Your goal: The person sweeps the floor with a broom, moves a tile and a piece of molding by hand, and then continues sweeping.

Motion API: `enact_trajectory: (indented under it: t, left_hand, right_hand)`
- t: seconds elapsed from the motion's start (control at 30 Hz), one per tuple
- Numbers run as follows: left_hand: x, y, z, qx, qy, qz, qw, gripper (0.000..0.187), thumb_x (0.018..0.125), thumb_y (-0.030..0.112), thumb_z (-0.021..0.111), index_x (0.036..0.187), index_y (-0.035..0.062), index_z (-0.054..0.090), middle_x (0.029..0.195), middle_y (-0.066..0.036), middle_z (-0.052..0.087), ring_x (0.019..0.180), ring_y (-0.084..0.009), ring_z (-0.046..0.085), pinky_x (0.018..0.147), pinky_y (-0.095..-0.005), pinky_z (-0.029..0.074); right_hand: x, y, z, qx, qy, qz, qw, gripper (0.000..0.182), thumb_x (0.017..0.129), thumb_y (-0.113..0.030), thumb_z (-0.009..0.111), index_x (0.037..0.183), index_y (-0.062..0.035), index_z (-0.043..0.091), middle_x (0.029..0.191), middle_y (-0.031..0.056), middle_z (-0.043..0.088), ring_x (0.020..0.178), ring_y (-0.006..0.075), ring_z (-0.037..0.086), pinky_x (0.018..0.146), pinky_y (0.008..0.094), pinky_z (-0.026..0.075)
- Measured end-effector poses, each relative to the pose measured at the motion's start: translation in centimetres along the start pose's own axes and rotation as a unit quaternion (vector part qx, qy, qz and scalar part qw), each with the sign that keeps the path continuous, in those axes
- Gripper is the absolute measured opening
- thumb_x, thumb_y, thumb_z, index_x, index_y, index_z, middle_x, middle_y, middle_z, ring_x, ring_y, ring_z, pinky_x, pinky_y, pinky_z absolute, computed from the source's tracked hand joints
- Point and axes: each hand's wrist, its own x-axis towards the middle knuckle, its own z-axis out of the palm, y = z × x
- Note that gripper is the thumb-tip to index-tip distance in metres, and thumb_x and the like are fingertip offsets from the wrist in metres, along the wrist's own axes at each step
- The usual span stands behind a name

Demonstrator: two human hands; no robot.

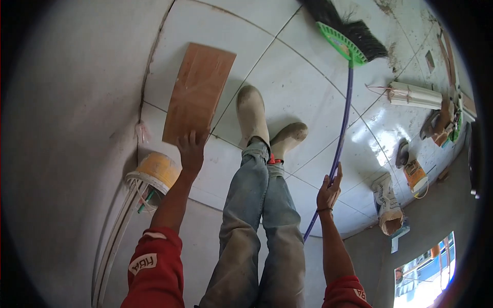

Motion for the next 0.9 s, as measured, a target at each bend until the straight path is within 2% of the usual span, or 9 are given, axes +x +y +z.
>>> enact_trajectory:
  t: [0.1,0.27,0.4,0.53,0.67,0.73,0.8,0.83,0.9]
  left_hand:
    - [2.8,-0.3,2.9,0.013,0.055,-0.001,0.998,0.086,0.079,0.012,0.070,0.154,0.0346,0.032,0.130,-0.014,0.045,0.119,-0.0361,0.046,0.105,-0.0630,0.035]
    - [6.8,-2.6,4.6,0.016,0.078,0.008,0.997,0.078,0.082,0.013,0.068,0.151,0.0344,0.037,0.132,-0.014,0.046,0.122,-0.0359,0.045,0.105,-0.0626,0.035]
    - [8.4,-5.1,6.0,0.066,0.056,0.022,0.996,0.074,0.086,0.021,0.067,0.150,0.0378,0.034,0.136,-0.011,0.047,0.124,-0.0337,0.047,0.105,-0.0627,0.037]
    - [9.3,-5.6,5.8,0.072,0.043,0.030,0.996,0.078,0.084,0.019,0.068,0.152,0.0385,0.032,0.136,-0.010,0.049,0.121,-0.0345,0.049,0.104,-0.0617,0.038]
    - [10.3,-3.5,6.2,0.038,0.095,0.032,0.994,0.079,0.084,0.017,0.067,0.152,0.0385,0.033,0.134,-0.010,0.050,0.120,-0.0346,0.049,0.103,-0.0603,0.039]
    - [10.9,-2.2,6.3,0.030,0.083,0.015,0.996,0.080,0.085,0.015,0.066,0.153,0.0387,0.033,0.135,-0.011,0.050,0.119,-0.0344,0.049,0.102,-0.0598,0.040]
    - [11.7,-1.0,6.2,0.026,0.082,0.014,0.996,0.081,0.086,0.014,0.066,0.154,0.0385,0.030,0.136,-0.011,0.050,0.119,-0.0334,0.049,0.101,-0.0597,0.039]
    - [12.2,-0.5,6.1,0.036,0.079,0.005,0.996,0.081,0.086,0.015,0.066,0.155,0.0382,0.029,0.136,-0.011,0.050,0.119,-0.0331,0.050,0.102,-0.0594,0.039]
    - [12.7,0.4,5.7,0.053,0.060,-0.009,0.997,0.083,0.088,0.015,0.064,0.157,0.0372,0.024,0.137,-0.012,0.051,0.119,-0.0333,0.051,0.104,-0.0586,0.037]
  right_hand:
    - [0.5,0.9,0.9,0.010,-0.002,0.000,1.000,0.063,0.092,0.001,0.053,0.152,-0.0127,0.036,0.069,0.0083,0.050,0.055,0.0149,0.039,0.053,0.0327,0.038]
    - [1.3,2.0,1.4,-0.017,0.009,-0.033,0.999,0.060,0.094,-0.003,0.052,0.151,-0.0110,0.037,0.065,0.0056,0.046,0.054,0.0130,0.038,0.052,0.0318,0.036]
    - [-0.2,0.6,-0.1,0.050,0.021,0.007,0.998,0.054,0.097,-0.007,0.050,0.150,-0.0104,0.040,0.064,0.0028,0.044,0.053,0.0102,0.037,0.050,0.0298,0.033]
    - [-4.1,0.6,-3.6,0.052,0.016,0.059,0.997,0.051,0.098,-0.010,0.051,0.149,-0.0096,0.041,0.064,0.0010,0.043,0.053,0.0079,0.037,0.049,0.0281,0.031]
    - [-8.1,2.7,-6.0,0.024,0.011,0.076,0.997,0.052,0.097,-0.009,0.051,0.148,-0.0093,0.042,0.064,0.0026,0.044,0.053,0.0109,0.038,0.050,0.0301,0.034]
    - [-9.8,3.4,-6.6,-0.095,-0.040,0.048,0.994,0.054,0.095,-0.005,0.051,0.148,-0.0090,0.043,0.077,0.0112,0.061,0.059,0.0211,0.053,0.057,0.0346,0.044]
    - [-10.6,3.9,-6.1,-0.122,-0.075,0.057,0.988,0.055,0.093,-0.002,0.050,0.147,-0.0072,0.044,0.112,0.0225,0.067,0.084,0.0360,0.068,0.074,0.0414,0.052]
    - [-10.5,4.2,-5.7,-0.121,-0.091,0.055,0.987,0.055,0.092,0.001,0.050,0.147,-0.0051,0.044,0.134,0.0254,0.058,0.109,0.0418,0.064,0.089,0.0440,0.051]
    - [-8.8,2.4,-4.3,-0.101,-0.068,0.002,0.993,0.056,0.092,0.004,0.048,0.148,-0.0043,0.042,0.130,0.0261,0.059,0.112,0.0417,0.063,0.090,0.0445,0.051]
